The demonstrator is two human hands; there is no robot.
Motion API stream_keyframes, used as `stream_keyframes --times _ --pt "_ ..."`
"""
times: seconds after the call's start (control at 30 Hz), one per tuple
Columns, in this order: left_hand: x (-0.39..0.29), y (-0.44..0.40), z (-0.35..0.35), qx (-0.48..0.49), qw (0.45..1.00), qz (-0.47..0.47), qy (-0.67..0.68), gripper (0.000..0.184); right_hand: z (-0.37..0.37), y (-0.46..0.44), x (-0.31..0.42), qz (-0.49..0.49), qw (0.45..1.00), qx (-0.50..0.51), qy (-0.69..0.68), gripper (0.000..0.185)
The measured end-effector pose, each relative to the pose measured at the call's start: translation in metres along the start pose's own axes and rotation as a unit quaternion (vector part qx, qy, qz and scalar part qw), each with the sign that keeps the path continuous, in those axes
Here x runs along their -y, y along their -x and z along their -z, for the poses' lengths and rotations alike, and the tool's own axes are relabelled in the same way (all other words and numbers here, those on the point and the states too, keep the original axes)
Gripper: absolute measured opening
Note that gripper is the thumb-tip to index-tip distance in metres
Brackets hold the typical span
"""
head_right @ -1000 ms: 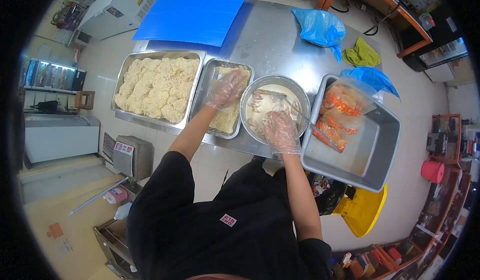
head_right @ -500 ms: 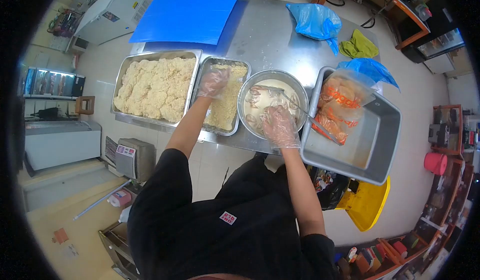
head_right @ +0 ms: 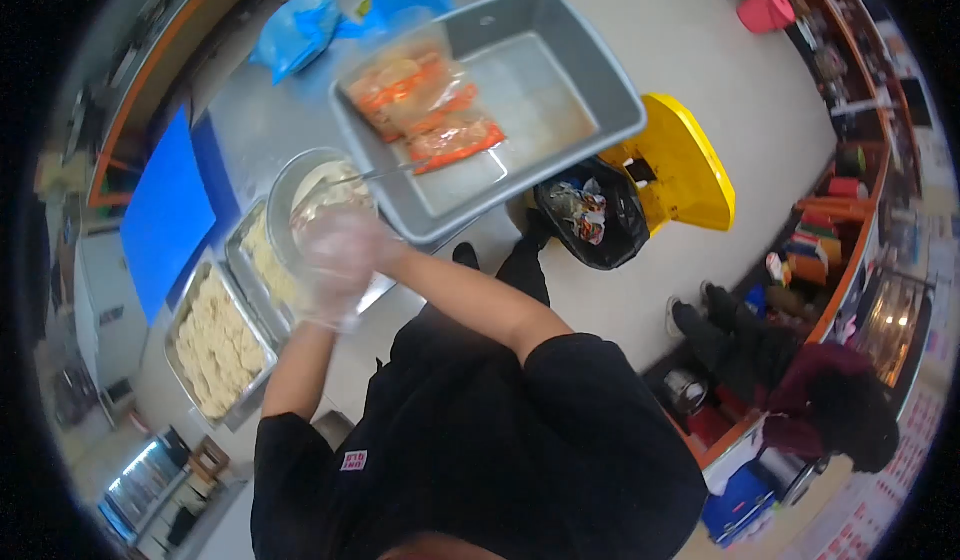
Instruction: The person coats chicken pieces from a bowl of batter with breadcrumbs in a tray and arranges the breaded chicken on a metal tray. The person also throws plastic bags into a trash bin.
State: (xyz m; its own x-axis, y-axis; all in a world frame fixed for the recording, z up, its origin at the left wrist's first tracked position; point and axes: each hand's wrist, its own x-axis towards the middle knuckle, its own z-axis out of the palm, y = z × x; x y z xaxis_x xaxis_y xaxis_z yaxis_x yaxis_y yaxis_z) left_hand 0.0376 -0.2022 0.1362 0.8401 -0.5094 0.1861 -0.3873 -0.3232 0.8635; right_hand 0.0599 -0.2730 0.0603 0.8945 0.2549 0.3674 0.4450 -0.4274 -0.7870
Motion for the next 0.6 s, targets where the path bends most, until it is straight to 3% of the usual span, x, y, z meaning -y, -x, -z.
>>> stream_keyframes --times 0.1,0.13,0.2,0.23,0.3,0.4,0.47,0.53,0.57,0.6 --pt "-0.061 -0.056 -0.125 0.278 0.950 -0.073 0.122 0.025 0.016 0.005 0.005 -0.031 0.999 0.002 0.016 0.029" --pt "-0.091 -0.076 -0.160 0.320 0.936 -0.116 0.095 0.026 0.022 0.005 0.004 -0.039 0.999 -0.004 0.017 0.029" --pt "-0.155 -0.121 -0.225 0.309 0.913 -0.261 -0.056 0.020 0.032 0.004 0.003 -0.046 0.999 -0.005 0.022 0.030" --pt "-0.150 -0.133 -0.267 0.328 0.898 -0.288 -0.060 0.024 0.031 0.006 0.004 -0.042 0.999 0.002 0.020 0.031" --pt "-0.108 -0.133 -0.355 0.410 0.866 -0.267 -0.105 0.035 0.040 -0.002 0.013 -0.043 0.999 0.011 0.027 0.032" --pt "-0.089 -0.145 -0.395 0.481 0.797 -0.192 -0.311 0.049 0.028 -0.021 0.019 -0.013 0.999 0.012 0.027 0.033" --pt "-0.074 -0.151 -0.418 0.522 0.803 -0.100 -0.270 0.046 -0.032 -0.021 -0.009 0.028 0.998 -0.023 -0.060 0.037" --pt "-0.073 -0.145 -0.429 0.543 0.810 -0.045 -0.215 0.042 -0.047 -0.024 -0.006 -0.021 0.933 -0.063 -0.354 0.037" --pt "-0.081 -0.146 -0.423 0.540 0.819 -0.037 -0.192 0.039 -0.019 -0.023 0.002 -0.033 0.994 -0.075 -0.072 0.037" --pt "-0.090 -0.151 -0.414 0.530 0.830 -0.030 -0.171 0.039 -0.005 -0.023 0.005 -0.033 0.997 -0.062 0.018 0.037"
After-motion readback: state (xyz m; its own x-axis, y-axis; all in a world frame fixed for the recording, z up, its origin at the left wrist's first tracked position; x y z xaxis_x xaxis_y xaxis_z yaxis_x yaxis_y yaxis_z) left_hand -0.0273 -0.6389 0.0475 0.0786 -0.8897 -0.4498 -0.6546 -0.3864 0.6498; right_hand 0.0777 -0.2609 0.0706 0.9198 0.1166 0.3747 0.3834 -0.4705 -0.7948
